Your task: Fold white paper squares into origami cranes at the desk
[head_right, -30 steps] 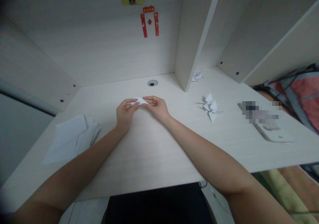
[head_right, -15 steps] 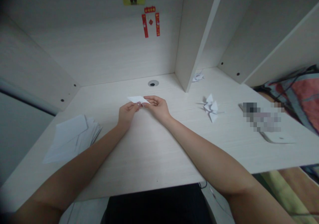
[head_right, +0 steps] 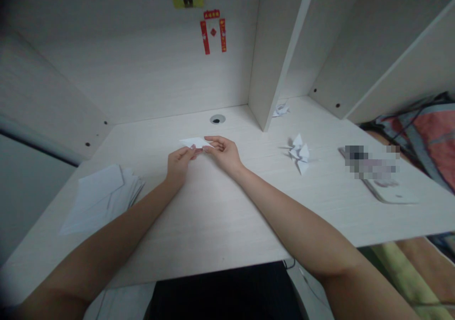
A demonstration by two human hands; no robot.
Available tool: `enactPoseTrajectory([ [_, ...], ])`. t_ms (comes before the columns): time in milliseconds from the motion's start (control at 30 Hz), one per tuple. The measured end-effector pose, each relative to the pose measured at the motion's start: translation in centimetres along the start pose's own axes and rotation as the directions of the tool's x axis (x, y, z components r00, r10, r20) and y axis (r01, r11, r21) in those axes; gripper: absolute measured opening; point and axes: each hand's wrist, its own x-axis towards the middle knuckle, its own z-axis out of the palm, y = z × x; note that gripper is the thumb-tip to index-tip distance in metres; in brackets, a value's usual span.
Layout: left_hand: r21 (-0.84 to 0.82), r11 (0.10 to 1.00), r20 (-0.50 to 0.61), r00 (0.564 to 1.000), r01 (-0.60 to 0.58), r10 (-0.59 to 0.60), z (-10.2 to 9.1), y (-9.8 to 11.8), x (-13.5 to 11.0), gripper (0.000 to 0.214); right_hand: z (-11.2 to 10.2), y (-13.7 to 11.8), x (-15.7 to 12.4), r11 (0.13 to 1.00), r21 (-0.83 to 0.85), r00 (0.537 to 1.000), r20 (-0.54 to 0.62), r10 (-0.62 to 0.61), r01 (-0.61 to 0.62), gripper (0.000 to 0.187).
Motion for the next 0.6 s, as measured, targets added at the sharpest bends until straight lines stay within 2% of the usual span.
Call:
enactPoseTrajectory([
  [167, 0.04, 0.998, 0.037, 0.998, -0.052, 0.05, -0.1, 0.16, -0.08, 0.033, 0.51, -0.47, -0.45, 0.999, -0.011, 0.999, 0.017, -0.047, 0.047, 0.046],
  [267, 0.063, 0.996, 0.049, 0.997, -0.062, 0.059, -0.12, 0.21, -0.09, 0.032, 0.68, -0.49, -0.61, 0.999, -0.024, 0.999, 0.004, -0.04, 0.04, 0.042],
  [600, -0.022, 1.0, -0.068, 0.998, -0.002, 0.001, -0.1, -0.4, 0.19, 0.031, 0.32, 0.13, -0.31, 0.999, -0.034, 0.998, 0.067, 0.019, -0.016, 0.038],
])
